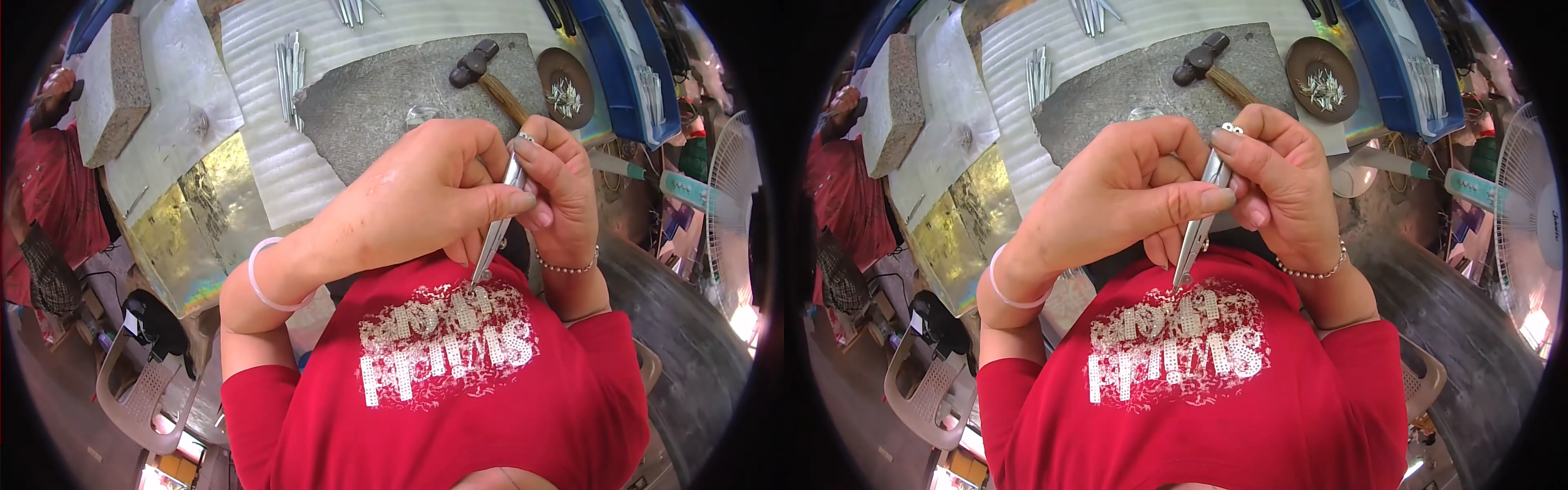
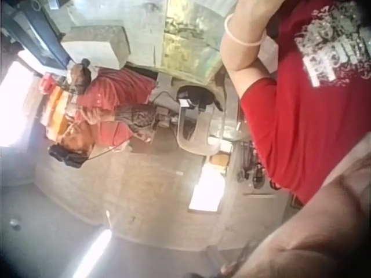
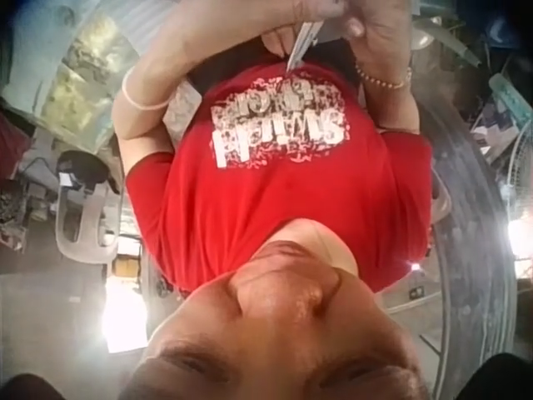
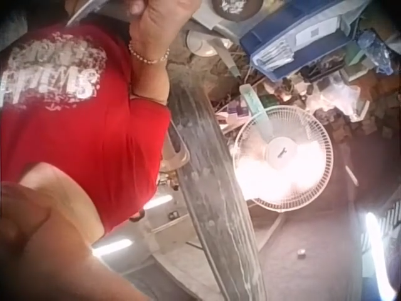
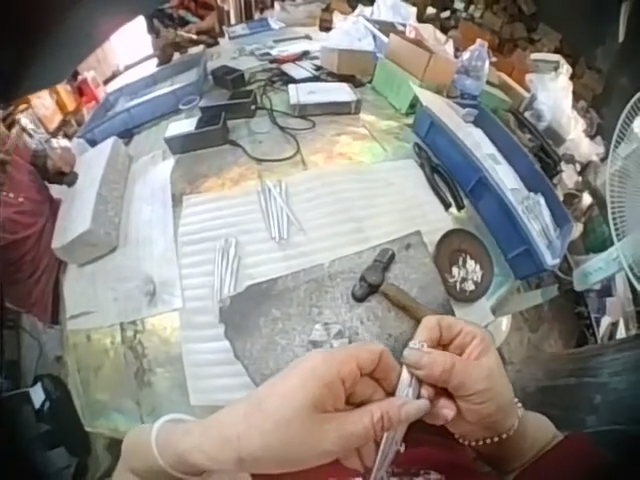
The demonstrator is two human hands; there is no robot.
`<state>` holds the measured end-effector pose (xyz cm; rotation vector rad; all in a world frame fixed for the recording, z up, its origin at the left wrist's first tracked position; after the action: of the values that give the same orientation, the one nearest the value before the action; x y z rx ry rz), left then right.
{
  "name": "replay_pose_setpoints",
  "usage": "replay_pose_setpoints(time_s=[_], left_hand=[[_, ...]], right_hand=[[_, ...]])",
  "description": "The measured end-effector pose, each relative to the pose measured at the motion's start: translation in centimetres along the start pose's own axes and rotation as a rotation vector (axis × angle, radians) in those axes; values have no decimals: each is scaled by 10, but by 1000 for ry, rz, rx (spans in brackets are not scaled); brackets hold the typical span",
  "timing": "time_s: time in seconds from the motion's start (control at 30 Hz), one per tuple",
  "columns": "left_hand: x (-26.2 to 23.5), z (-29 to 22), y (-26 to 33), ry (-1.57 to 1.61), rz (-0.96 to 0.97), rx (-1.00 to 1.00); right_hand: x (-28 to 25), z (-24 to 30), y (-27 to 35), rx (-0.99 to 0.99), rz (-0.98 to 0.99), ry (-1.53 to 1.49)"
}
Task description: Hammering small metal strips on a stone anvil to shape or mark them.
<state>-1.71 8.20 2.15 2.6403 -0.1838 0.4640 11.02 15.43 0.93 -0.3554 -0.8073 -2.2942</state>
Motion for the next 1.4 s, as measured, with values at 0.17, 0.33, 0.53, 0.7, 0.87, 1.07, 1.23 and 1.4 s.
replay_pose_setpoints(time_s=[0.17, 0.33, 0.53, 0.7, 0.87, 1.07, 1.23, 1.4], left_hand=[[3, -2, 2, 1, 58, 4], [7, 0, 6, 21, 102, 42], [10, 4, 11, 50, 97, 36], [10, 6, 11, 0, 62, 42], [5, 11, 4, -38, 29, -8], [1, 6, -5, -101, 16, -35], [0, -3, -13, -149, 23, -37], [-5, -6, -22, -124, 33, -53]], right_hand=[[1, -2, 8, -59, -43, -26], [3, -4, 17, -99, -27, -8], [6, -8, 22, -83, -19, -40], [4, -13, 19, -80, -48, -11], [2, -18, 13, -53, -78, -49], [-2, -17, 5, -76, -99, -14], [-6, -13, 1, -82, -109, -41], [-8, -7, -8, -78, -116, -55]])
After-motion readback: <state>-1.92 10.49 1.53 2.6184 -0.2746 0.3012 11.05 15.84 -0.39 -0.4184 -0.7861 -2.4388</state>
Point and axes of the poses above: each hand's wrist, its own y-axis away from the middle knuckle, its own x-axis out of the palm, z = x × y, the point moved 4 cm from there along -y, towards the middle knuckle
